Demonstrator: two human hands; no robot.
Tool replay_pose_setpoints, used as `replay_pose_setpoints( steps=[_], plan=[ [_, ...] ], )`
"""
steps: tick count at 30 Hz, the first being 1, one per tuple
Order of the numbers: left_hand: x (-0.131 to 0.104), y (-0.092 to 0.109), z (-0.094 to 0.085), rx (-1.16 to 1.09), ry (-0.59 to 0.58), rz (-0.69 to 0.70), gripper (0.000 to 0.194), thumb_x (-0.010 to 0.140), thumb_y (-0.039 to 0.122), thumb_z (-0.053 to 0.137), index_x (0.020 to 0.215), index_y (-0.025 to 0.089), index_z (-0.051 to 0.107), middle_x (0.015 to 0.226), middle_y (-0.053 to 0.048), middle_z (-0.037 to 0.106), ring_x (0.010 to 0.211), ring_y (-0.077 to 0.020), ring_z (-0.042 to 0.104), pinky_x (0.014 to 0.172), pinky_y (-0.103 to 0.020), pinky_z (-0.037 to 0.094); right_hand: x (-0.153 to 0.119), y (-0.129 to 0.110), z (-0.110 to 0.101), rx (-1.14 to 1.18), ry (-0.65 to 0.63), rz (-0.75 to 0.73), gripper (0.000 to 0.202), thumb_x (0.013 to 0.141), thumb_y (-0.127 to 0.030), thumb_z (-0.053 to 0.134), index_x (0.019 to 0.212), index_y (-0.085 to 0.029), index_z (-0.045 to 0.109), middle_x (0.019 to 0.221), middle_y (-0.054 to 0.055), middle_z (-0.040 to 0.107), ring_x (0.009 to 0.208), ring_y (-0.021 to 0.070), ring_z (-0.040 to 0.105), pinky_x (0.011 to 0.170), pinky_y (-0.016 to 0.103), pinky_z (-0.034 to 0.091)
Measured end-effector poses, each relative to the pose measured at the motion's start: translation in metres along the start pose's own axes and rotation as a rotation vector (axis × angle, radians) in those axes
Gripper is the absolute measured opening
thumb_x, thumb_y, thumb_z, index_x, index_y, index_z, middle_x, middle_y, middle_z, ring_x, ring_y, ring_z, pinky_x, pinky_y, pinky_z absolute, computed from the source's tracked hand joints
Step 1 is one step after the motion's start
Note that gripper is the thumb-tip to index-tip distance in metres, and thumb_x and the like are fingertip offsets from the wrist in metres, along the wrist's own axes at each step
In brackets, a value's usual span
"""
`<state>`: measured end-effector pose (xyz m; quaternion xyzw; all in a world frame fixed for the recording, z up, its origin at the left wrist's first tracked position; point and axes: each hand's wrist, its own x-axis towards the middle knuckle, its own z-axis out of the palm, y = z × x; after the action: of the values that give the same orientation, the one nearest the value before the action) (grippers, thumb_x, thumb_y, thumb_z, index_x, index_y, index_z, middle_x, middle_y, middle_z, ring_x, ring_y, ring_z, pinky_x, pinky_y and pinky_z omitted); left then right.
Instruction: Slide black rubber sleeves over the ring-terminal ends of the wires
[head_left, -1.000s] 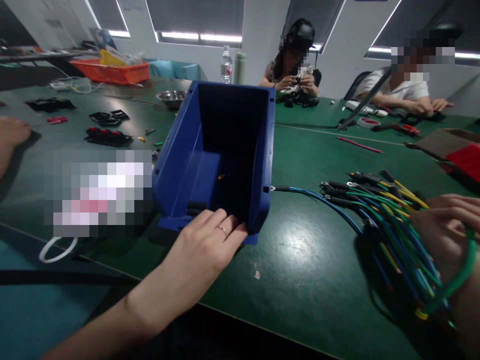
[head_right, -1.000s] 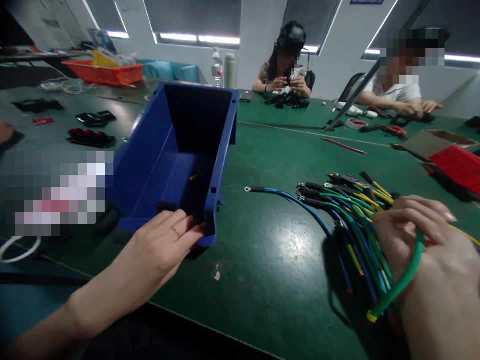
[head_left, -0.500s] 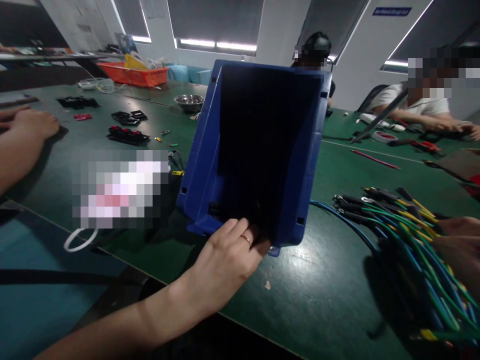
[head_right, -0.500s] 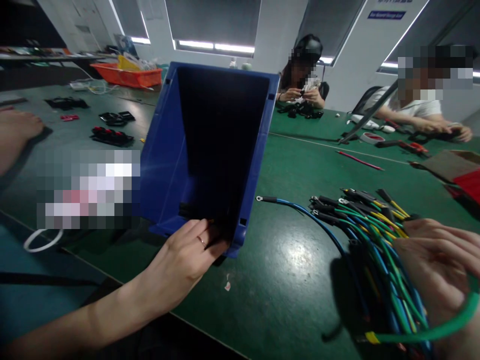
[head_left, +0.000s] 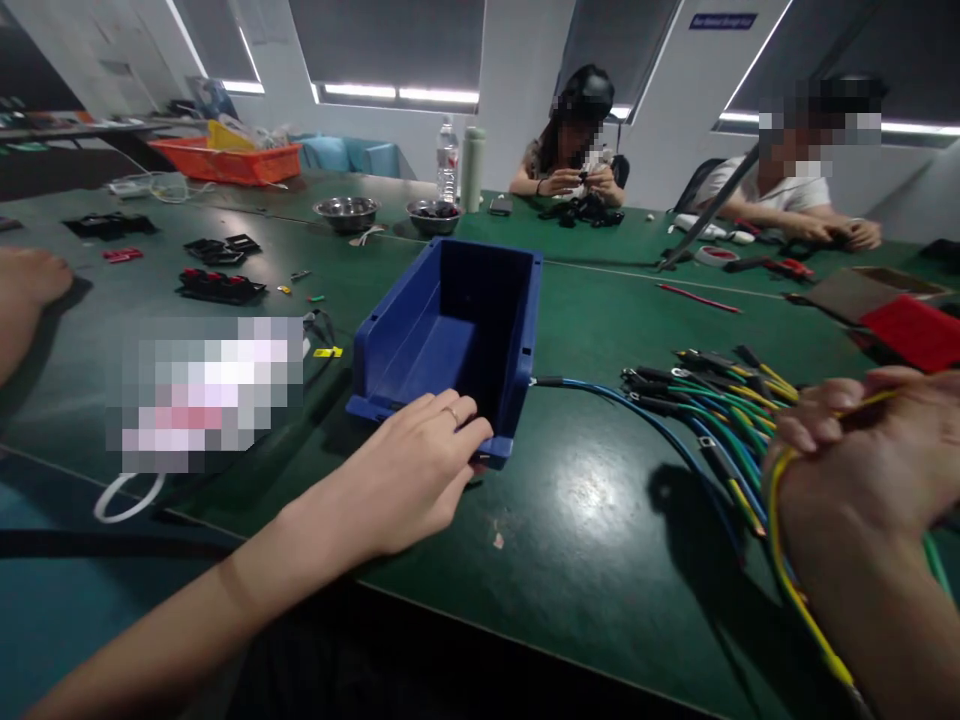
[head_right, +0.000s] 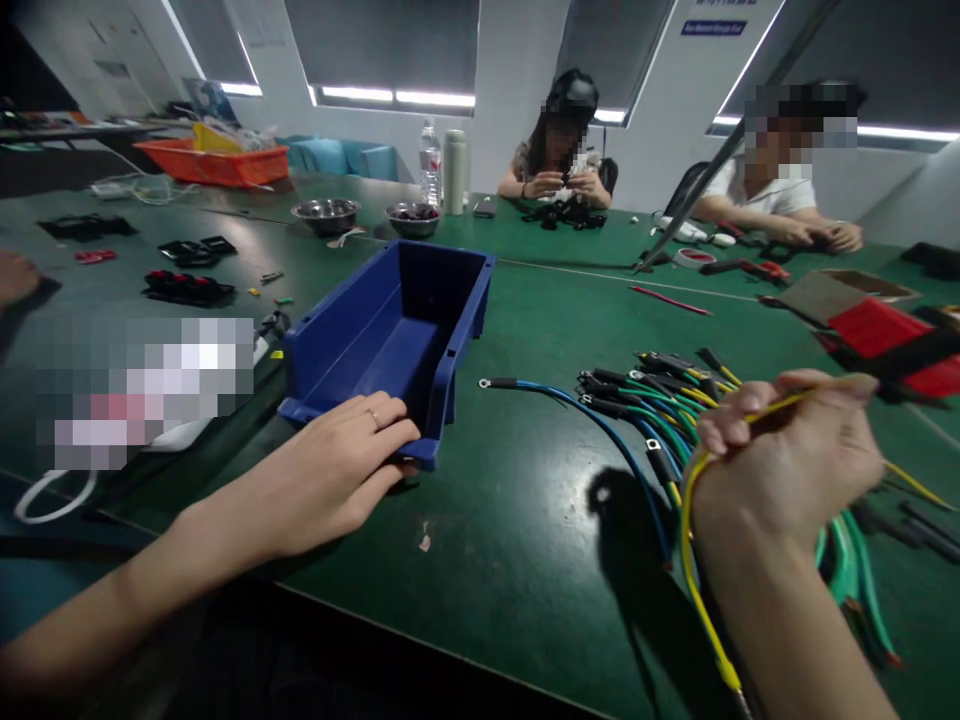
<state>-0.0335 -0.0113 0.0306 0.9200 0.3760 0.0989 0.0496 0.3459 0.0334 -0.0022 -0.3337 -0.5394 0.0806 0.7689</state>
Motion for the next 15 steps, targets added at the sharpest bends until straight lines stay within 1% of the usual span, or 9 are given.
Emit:
replay_pose_setpoints(
  steps=[2,3,4,6,8,9,11,13,15],
  plan=[
    [0.0,-0.005,-0.002,-0.022,-0.044,0.0,0.016,0.093,0.014,0.05,0.104,0.014,0.062,0.112,-0.011,0.061,0.109,-0.0266,0.056,0.097,-0.045,0.049,-0.014,-0.018,0.032,0.021,0.059,0.134,0.046,0.077,-0.053,0.075,0.068,-0.02,0.043,0.041,-0.008,0.037,0.024,0.0043,0.023,0.029,0.02,0.01],
    [-0.001,-0.008,-0.002,-0.031,-0.058,-0.004,0.016,0.093,0.015,0.051,0.105,0.015,0.063,0.114,-0.011,0.061,0.11,-0.027,0.057,0.098,-0.045,0.048,-0.021,-0.027,0.045,-0.022,0.093,0.213,0.043,0.079,-0.055,0.072,0.072,-0.02,0.048,0.047,-0.007,0.042,0.029,0.0052,0.029,0.029,0.021,0.013],
    [-0.001,-0.011,-0.003,-0.048,-0.067,-0.012,0.017,0.093,0.015,0.051,0.105,0.015,0.063,0.115,-0.011,0.062,0.112,-0.0271,0.057,0.099,-0.045,0.048,-0.028,-0.036,0.056,-0.093,0.085,0.309,0.04,0.086,-0.056,0.064,0.079,-0.019,0.053,0.054,-0.005,0.046,0.036,0.0058,0.035,0.032,0.021,0.019],
    [-0.001,-0.016,-0.008,-0.128,-0.075,-0.045,0.017,0.093,0.019,0.054,0.107,0.017,0.063,0.115,-0.01,0.063,0.113,-0.0259,0.058,0.101,-0.043,0.047,-0.038,-0.049,0.069,-0.156,0.02,0.359,0.036,0.091,-0.051,0.06,0.083,-0.016,0.059,0.059,-0.003,0.048,0.043,0.0055,0.037,0.037,0.021,0.023],
    [0.001,-0.021,-0.018,-0.284,-0.078,-0.107,0.02,0.092,0.027,0.06,0.111,0.02,0.062,0.114,-0.006,0.065,0.108,-0.0228,0.061,0.099,-0.039,0.049,-0.044,-0.056,0.073,-0.232,-0.069,0.352,0.033,0.092,-0.047,0.06,0.085,-0.015,0.065,0.062,-0.001,0.051,0.048,0.0056,0.04,0.042,0.022,0.027],
    [0.004,-0.023,-0.024,-0.375,-0.075,-0.15,0.029,0.09,0.034,0.063,0.115,0.021,0.061,0.114,-0.004,0.066,0.104,-0.0214,0.063,0.095,-0.036,0.051,-0.045,-0.058,0.072,-0.274,-0.111,0.339,0.033,0.092,-0.046,0.06,0.086,-0.015,0.068,0.062,0.0,0.052,0.05,0.0057,0.042,0.045,0.022,0.028],
    [0.014,-0.027,-0.036,-0.498,-0.036,-0.229,0.03,0.093,0.041,0.056,0.117,0.023,0.061,0.114,-0.003,0.068,0.098,-0.0194,0.065,0.085,-0.032,0.054,-0.047,-0.059,0.07,-0.358,-0.207,0.298,0.031,0.094,-0.044,0.059,0.087,-0.016,0.071,0.063,0.0,0.054,0.052,0.0058,0.042,0.048,0.022,0.03],
    [0.028,-0.031,-0.041,-0.425,0.02,-0.287,0.028,0.096,0.037,0.046,0.115,0.023,0.062,0.114,-0.003,0.069,0.096,-0.0198,0.066,0.081,-0.032,0.053,-0.048,-0.059,0.069,-0.424,-0.319,0.255,0.03,0.095,-0.04,0.057,0.087,-0.016,0.071,0.062,0.0,0.055,0.051,0.0057,0.043,0.048,0.022,0.03],
    [0.044,-0.035,-0.039,-0.253,-0.039,-0.299,0.029,0.094,0.032,0.044,0.111,0.02,0.064,0.109,-0.005,0.071,0.095,-0.0221,0.066,0.082,-0.034,0.052,-0.049,-0.057,0.069,-0.476,-0.453,0.193,0.027,0.095,-0.037,0.057,0.085,-0.016,0.071,0.06,-0.001,0.055,0.05,0.0049,0.043,0.048,0.02,0.031]
  ],
)
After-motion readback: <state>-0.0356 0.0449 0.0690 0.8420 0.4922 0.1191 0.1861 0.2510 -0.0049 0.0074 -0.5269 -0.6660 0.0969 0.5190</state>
